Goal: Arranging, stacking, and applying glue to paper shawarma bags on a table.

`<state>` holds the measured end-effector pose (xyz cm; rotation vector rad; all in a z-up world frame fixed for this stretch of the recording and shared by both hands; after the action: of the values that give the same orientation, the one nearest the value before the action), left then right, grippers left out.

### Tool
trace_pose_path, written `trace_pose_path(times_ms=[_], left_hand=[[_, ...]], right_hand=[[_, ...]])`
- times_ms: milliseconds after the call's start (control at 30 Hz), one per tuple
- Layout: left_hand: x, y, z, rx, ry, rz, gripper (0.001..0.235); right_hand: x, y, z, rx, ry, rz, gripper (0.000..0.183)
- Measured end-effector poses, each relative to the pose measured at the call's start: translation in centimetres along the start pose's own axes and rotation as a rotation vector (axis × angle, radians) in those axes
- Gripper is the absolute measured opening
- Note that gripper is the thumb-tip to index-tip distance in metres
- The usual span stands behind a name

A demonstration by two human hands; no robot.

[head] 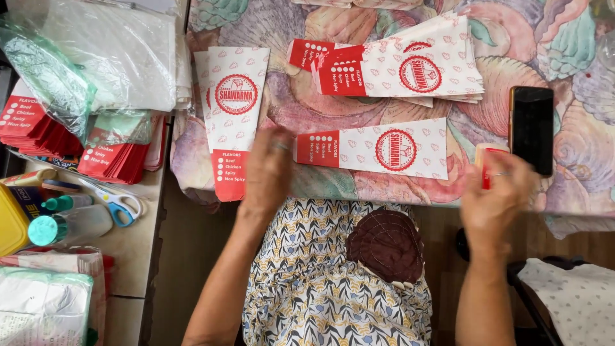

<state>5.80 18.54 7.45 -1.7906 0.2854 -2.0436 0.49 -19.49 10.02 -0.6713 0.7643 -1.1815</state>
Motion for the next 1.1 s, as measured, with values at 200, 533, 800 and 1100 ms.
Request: trace_pose_path(times_ms=[200,533,800,1100], left_hand=[[2.2,8.9,-2.5,-0.404,0.679,0.47,0.048],[2.4,9.2,-0.2,-0.447,0.724,0.47,0.021],[0.8,9.4,3.0,-0.428,0.629,0.493,0.019],[0.7,9.2,4.5,-0.523,0.515,0.431,0.017]], right_hand=[[10.2,2.7,-2.3,-0.39,0.628,0.066,0.09],[8.8,0.0,-3.6,0.108,0.914,1.225,0.039],[5.2,2.6,-4.4,0.229,0.667,1.051,0.046],[7.6,2.0,-4.9,0.255,0.676,0.952,0.042]])
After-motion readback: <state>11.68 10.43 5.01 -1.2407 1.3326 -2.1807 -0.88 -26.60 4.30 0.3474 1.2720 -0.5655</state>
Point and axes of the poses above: each hand's wrist, its own z-axis towards the middle knuckle, its own y-axis out of the palm, x = y × z, the point moved 8 cm from there along z, towards the middle knuckle, and after that the axes turned 2 degrees about -z, right-handed, at the moved point
